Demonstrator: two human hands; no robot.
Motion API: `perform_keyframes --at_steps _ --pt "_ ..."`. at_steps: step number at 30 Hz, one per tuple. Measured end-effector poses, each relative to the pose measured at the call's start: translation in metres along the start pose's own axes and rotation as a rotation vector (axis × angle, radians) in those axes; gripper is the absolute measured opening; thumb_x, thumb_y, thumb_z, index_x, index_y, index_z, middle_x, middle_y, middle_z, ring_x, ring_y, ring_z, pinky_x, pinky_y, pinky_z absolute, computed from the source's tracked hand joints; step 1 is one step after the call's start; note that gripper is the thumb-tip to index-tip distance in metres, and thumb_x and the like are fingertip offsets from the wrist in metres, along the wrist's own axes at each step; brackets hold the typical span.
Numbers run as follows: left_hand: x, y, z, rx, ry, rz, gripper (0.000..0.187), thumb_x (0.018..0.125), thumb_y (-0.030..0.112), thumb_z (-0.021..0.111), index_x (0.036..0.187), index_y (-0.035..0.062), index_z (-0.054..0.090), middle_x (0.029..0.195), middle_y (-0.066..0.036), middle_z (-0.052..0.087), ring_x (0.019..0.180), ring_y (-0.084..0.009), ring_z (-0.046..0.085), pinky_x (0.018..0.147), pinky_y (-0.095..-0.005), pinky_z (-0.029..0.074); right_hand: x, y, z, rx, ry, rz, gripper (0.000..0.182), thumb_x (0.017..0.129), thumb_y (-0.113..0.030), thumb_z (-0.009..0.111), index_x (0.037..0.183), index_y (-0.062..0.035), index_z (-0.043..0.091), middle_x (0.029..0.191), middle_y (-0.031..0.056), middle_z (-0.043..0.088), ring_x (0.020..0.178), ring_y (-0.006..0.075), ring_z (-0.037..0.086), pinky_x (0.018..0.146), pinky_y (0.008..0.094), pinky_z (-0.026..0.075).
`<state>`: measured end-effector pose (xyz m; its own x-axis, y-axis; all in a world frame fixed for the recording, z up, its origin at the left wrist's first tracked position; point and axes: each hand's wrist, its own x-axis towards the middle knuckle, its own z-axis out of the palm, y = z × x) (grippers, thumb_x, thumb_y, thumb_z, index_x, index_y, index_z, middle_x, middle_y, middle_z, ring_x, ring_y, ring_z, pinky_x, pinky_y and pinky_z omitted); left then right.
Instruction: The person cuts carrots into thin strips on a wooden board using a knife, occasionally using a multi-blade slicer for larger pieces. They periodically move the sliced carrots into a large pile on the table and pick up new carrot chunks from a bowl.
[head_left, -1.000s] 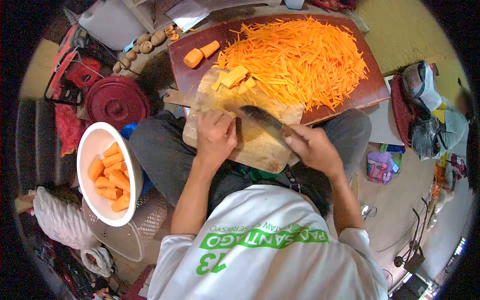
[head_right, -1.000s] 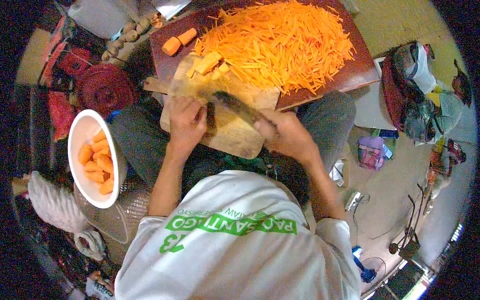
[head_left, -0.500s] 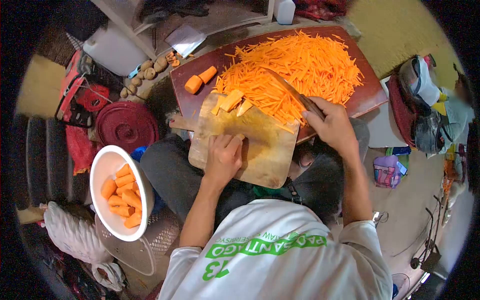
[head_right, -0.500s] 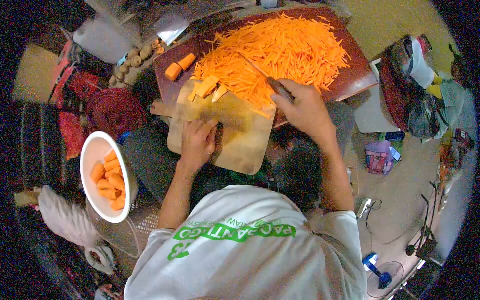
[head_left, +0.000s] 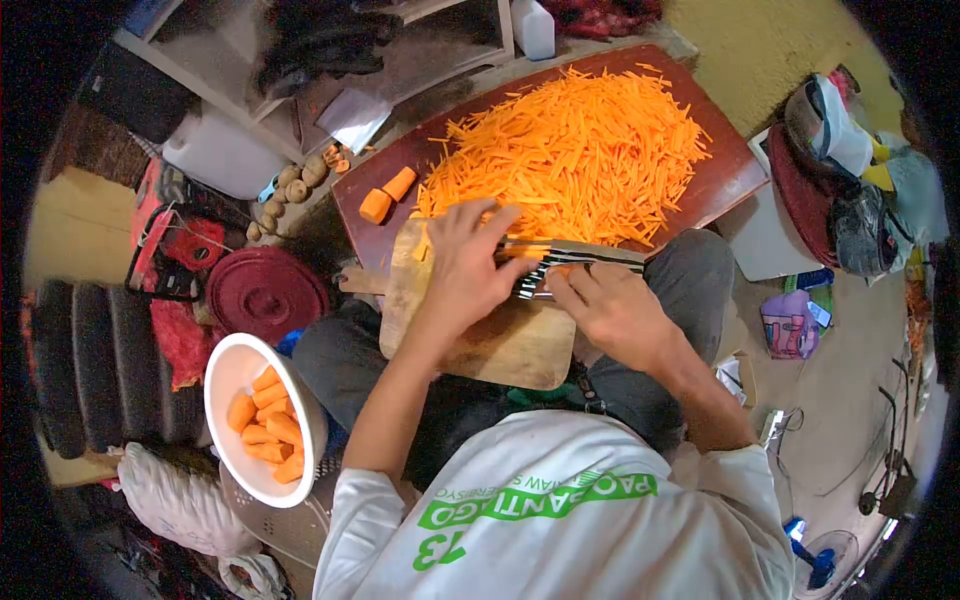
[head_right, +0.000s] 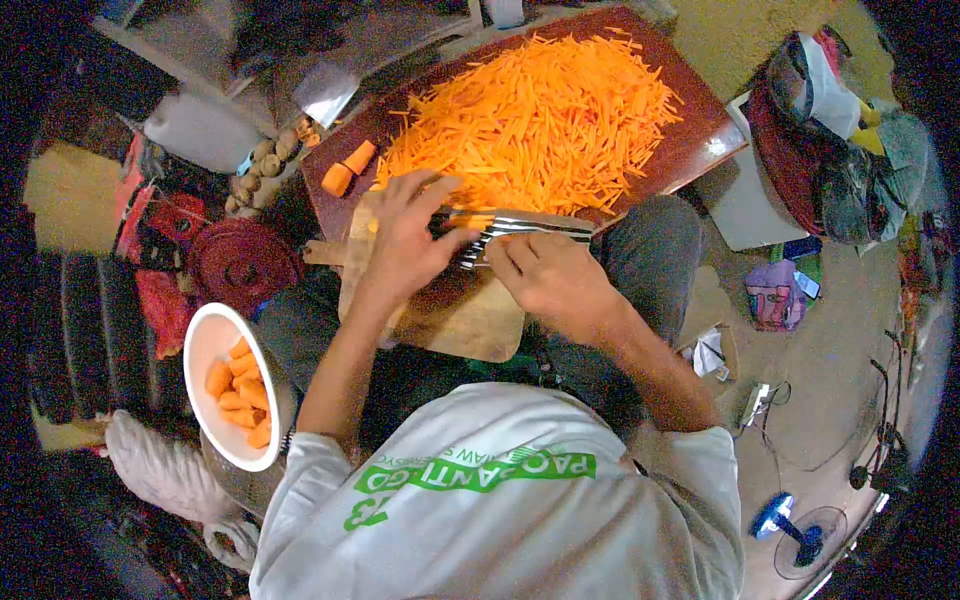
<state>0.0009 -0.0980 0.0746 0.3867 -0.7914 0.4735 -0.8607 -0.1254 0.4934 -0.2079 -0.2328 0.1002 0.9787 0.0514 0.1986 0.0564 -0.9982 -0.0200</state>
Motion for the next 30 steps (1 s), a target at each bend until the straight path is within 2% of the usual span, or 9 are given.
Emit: perform_keyframes --at_steps 4,8,12,16,17,20,25,28,30 --pt "0.036 -0.032 0.031 0.242 -0.030 0.124 0.052 0.083 0.025 0.089 0.129 0.0101 0.072 0.132 -0.015 0.065 0.128 -0.0350 0.056 0.106 -0.0547 0.035 -0.006 0.000 0.003 0.000 0.075 0.050 0.047 0.091 -0.016 0.064 0.135 -0.0001 0.064 0.105 0.0078 0.066 0.095 0.0255 0.066 0.079 0.0399 0.057" --pt "0.046 -0.053 0.033 0.255 0.142 0.215 0.043 0.087 0.021 0.086 0.127 0.0122 0.072 0.127 -0.009 0.067 0.120 -0.0332 0.060 0.100 -0.0542 0.036 -0.013 0.002 0.004 -0.007 0.115 0.084 0.047 0.090 -0.014 0.065 0.135 0.0004 0.065 0.103 0.0084 0.066 0.093 0.0272 0.066 0.079 0.0408 0.057" --pt "0.017 -0.067 0.017 0.127 0.155 -0.009 0.032 0.089 0.017 0.085 0.119 0.0098 0.076 0.118 -0.009 0.071 0.112 -0.0339 0.064 0.102 -0.0507 0.038 -0.025 -0.002 0.007 0.088 0.123 0.142 0.048 0.088 -0.012 0.067 0.133 0.0013 0.066 0.101 0.0101 0.066 0.089 0.0292 0.067 0.080 0.0419 0.057" --pt "-0.008 -0.045 0.002 -0.066 0.071 -0.066 0.042 0.082 0.028 0.092 0.115 0.0069 0.078 0.117 -0.011 0.071 0.113 -0.0339 0.063 0.103 -0.0487 0.038 -0.026 -0.011 0.017 0.120 0.148 0.131 0.048 0.087 -0.012 0.068 0.132 0.0018 0.067 0.104 0.0111 0.068 0.090 0.0298 0.067 0.080 0.0421 0.057" --pt "-0.009 -0.037 0.004 0.028 0.038 0.000 0.052 0.078 0.036 0.094 0.117 0.0063 0.077 0.121 -0.013 0.070 0.119 -0.0338 0.061 0.104 -0.0517 0.037 -0.025 -0.012 0.018 0.122 0.155 0.110 0.048 0.087 -0.013 0.068 0.132 0.0019 0.067 0.105 0.0111 0.068 0.090 0.0299 0.067 0.080 0.0422 0.057" --pt "-0.002 -0.027 0.017 0.111 -0.055 -0.011 0.058 0.079 0.038 0.094 0.125 0.0078 0.076 0.129 -0.013 0.068 0.128 -0.0369 0.058 0.112 -0.0538 0.037 -0.015 -0.017 0.008 0.051 0.082 0.081 0.042 0.092 -0.017 0.064 0.130 0.0012 0.066 0.110 0.0113 0.071 0.097 0.0264 0.070 0.080 0.0392 0.062" --pt "0.010 -0.057 0.019 0.302 0.059 0.054 0.034 0.088 0.019 0.084 0.121 0.0139 0.076 0.126 -0.008 0.068 0.121 -0.0334 0.060 0.104 -0.0522 0.037 -0.024 -0.024 0.005 0.080 0.078 0.108 0.043 0.092 -0.016 0.064 0.132 0.0022 0.066 0.113 0.0129 0.072 0.097 0.0297 0.071 0.082 0.0423 0.062" --pt "0.000 -0.080 0.014 0.299 0.077 0.000 0.032 0.089 0.015 0.082 0.120 0.0139 0.077 0.123 -0.007 0.070 0.119 -0.0318 0.062 0.105 -0.0529 0.036 -0.036 -0.026 0.016 0.217 0.178 0.168 0.043 0.092 -0.014 0.067 0.131 0.0031 0.067 0.114 0.0172 0.074 0.101 0.0334 0.074 0.084 0.0463 0.062" --pt "-0.010 -0.092 0.008 0.261 0.082 -0.035 0.031 0.087 0.006 0.078 0.118 0.0131 0.078 0.109 -0.007 0.074 0.113 -0.0307 0.064 0.104 -0.0525 0.037 -0.043 -0.031 0.020 0.378 0.177 0.272 0.043 0.092 -0.014 0.070 0.132 0.0036 0.068 0.115 0.0202 0.076 0.105 0.0354 0.075 0.088 0.0471 0.062"
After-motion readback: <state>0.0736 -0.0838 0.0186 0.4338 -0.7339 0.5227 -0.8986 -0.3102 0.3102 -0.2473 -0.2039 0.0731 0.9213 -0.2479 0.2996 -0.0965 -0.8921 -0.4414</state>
